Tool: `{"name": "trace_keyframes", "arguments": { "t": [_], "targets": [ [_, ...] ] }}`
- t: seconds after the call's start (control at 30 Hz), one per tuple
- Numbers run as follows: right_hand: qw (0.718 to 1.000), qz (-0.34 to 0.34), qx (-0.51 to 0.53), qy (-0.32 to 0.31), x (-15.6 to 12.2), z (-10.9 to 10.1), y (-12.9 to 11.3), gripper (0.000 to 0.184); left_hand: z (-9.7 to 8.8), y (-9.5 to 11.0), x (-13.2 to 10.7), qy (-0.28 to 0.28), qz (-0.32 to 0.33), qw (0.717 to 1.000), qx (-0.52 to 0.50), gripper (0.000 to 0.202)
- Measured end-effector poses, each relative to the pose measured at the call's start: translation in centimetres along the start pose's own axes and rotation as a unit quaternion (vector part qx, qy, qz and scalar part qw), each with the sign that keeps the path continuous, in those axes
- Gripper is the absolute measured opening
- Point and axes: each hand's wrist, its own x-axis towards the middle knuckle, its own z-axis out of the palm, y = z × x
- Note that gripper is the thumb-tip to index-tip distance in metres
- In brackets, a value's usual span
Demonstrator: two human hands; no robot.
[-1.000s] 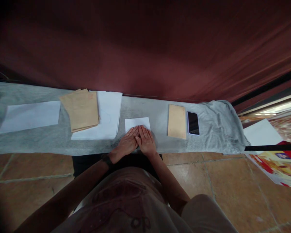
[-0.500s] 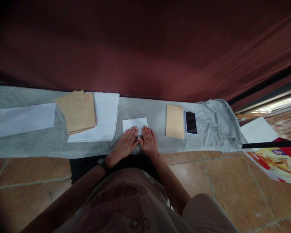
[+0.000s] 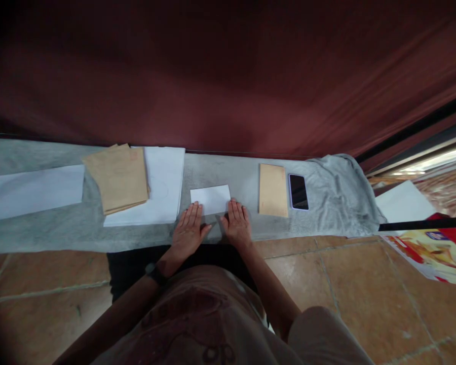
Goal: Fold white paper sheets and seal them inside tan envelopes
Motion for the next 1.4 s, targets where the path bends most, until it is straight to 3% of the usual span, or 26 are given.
{"name": "trace_keyframes", "arguments": {
  "t": [0.37, 0.63, 0.73, 0.93, 1.1, 1.4],
  "targets": [
    [1.0, 0.007, 0.004, 0.009, 0.0, -0.2, -0.1, 0.063, 0.1, 0.4, -0.4, 0.036, -0.034, 0.999, -0.003, 0.068],
    [1.0, 0.017, 0.019, -0.009, 0.1, -0.2, -0.2, 0.062, 0.4, 2.9, 0.3, -0.033, 0.074, 0.997, 0.006, 0.062],
    [0.999, 0.021, 0.021, -0.016, 0.2, -0.3, -0.2, 0.061, 0.6, 3.4, 0.5, -0.044, 0.079, 0.996, 0.01, 0.063],
    [0.998, 0.025, 0.05, -0.011, 0.4, -0.7, -0.4, 0.054, 0.6, 3.3, 0.5, -0.051, 0.078, 0.996, 0.014, 0.062],
    [0.994, -0.034, 0.091, -0.05, 0.8, -0.9, -1.6, 0.05, 0.8, 3.2, 0.4, -0.05, 0.078, 0.996, 0.011, 0.06],
    [0.995, -0.04, 0.059, -0.064, 0.9, -1.1, -2.4, 0.051, 0.8, 2.7, 0.3, -0.036, 0.051, 0.998, 0.006, 0.064]
  ]
}}
